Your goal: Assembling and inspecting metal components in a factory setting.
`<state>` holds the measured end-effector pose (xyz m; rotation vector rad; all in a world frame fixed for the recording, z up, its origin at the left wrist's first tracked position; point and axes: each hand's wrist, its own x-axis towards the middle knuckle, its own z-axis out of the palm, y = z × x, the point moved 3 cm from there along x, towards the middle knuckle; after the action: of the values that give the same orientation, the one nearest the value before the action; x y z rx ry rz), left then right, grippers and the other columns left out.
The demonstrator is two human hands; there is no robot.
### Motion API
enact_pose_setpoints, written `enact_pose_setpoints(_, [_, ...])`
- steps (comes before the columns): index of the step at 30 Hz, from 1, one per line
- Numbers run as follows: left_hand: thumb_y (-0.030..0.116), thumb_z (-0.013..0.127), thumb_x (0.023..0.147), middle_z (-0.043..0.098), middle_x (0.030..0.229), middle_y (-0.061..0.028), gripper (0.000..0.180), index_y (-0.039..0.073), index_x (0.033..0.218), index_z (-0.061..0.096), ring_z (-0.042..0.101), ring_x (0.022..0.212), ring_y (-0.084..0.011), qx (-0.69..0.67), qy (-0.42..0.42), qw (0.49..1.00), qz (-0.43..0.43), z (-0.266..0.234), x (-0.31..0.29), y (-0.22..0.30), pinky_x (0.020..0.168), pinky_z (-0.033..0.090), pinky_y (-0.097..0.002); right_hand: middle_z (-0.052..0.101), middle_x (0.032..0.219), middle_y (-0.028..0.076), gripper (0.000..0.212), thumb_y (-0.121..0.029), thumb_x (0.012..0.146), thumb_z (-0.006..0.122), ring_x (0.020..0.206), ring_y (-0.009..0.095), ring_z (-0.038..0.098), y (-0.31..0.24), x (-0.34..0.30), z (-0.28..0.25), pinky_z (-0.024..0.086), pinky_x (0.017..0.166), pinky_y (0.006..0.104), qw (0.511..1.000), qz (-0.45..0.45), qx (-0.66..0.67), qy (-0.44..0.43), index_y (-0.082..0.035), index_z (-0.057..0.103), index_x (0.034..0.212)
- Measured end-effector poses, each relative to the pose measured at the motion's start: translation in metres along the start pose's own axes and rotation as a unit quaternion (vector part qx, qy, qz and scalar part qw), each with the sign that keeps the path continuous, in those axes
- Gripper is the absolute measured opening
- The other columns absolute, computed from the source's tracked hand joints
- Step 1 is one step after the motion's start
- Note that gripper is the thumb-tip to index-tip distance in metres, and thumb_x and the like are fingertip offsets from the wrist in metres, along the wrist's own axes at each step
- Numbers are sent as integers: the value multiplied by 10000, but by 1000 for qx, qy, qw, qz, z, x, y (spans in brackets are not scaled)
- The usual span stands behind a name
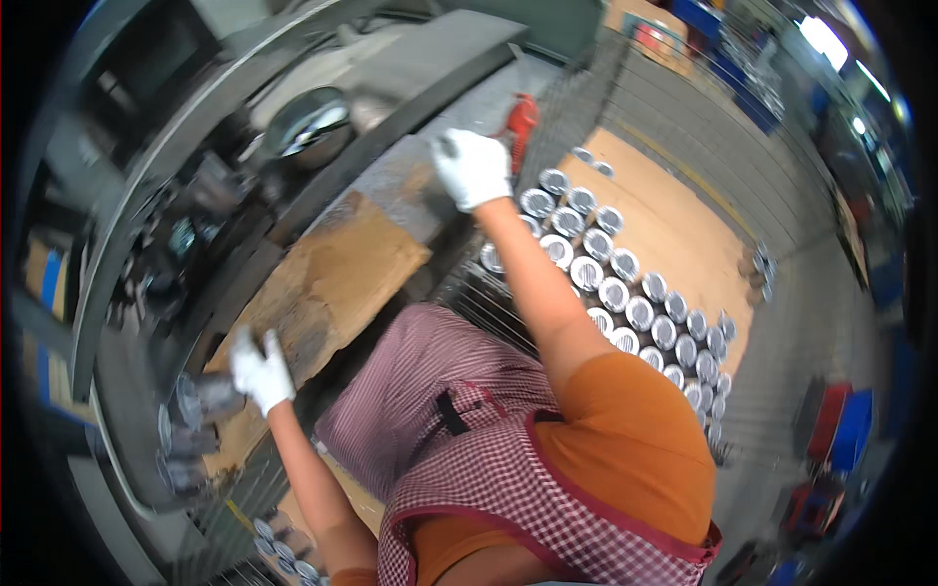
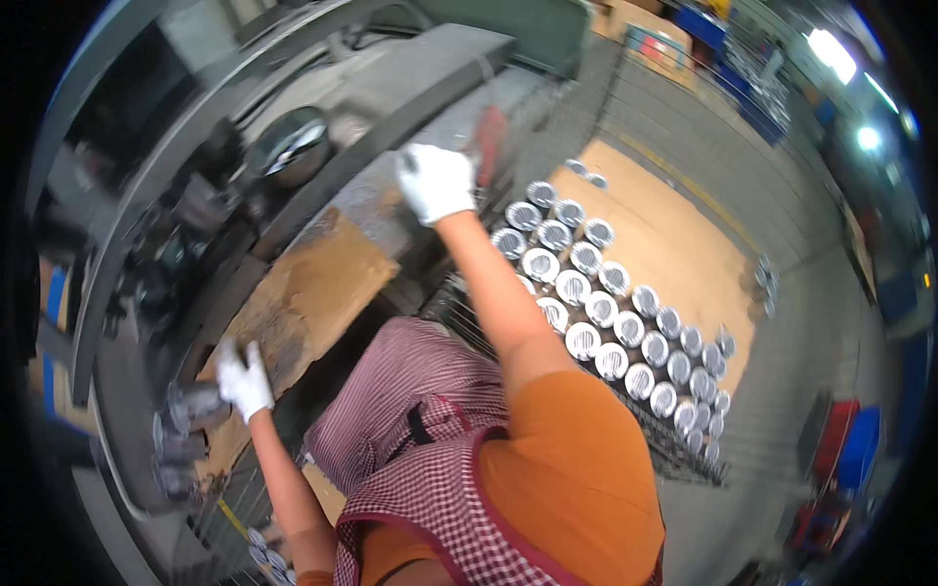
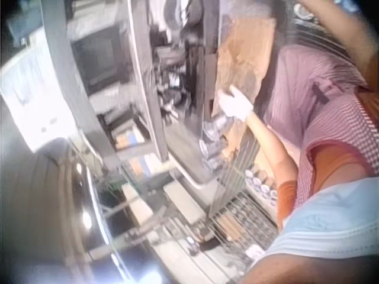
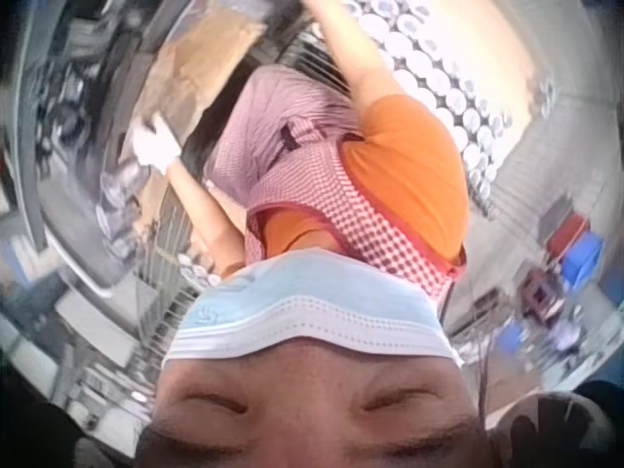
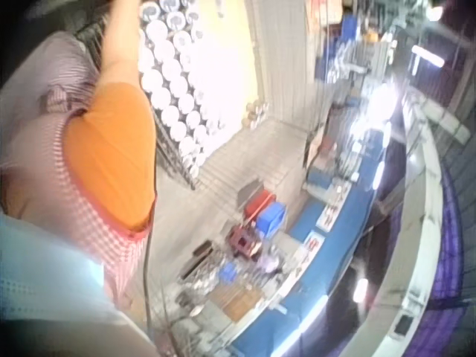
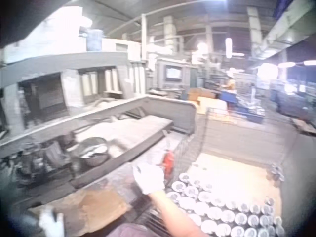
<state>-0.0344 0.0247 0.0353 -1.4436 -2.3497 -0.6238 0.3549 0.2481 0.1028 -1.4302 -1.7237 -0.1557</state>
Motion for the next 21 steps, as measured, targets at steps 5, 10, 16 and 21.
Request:
enact_pose_setpoints(5, [459, 619, 852, 519, 1354, -214, 616, 62, 1318, 550, 484, 1256, -368, 15, -27, 999, -32, -5, 1, 14, 1056, 365, -458, 707, 819, 128, 227, -312, 820, 617, 736, 331, 683, 15, -5, 2, 544, 686, 417, 999, -13, -35, 9, -142, 735, 912])
enact_pose_setpoints(10, [500, 631, 840, 321, 1496, -227, 752, 120, 1446, 397, 367, 1329, -416, 45, 9, 998, -52, -4, -7, 23, 1066, 311, -531, 682, 788, 134, 264, -348, 874, 626, 713, 331, 660, 27, -6, 0, 514, 639, 416, 998, -5, -46, 31, -93, 690, 843])
enact_pose_setpoints(16, [545, 499, 908, 527, 1374, -124, 559, 148, 1288, 599, 411, 1322, -307, 11, -102, 994, -41, 6, -11, 15, 1085, 249, -488, 667, 777, 139, 205, -314, 866, 658, 699, 325, 647, 18, -6, 1, 509, 648, 409, 999, 2, -14, 46, -112, 688, 871])
enact_pose_setpoints(21, [540, 505, 906, 515, 1384, -130, 577, 130, 1304, 582, 412, 1321, -309, 15, -116, 992, -46, 3, -7, 16, 1082, 258, -484, 679, 894, 137, 185, -168, 796, 711, 821, 308, 661, -79, 10, -4, 525, 730, 394, 974, -178, 124, 72, -105, 687, 969])
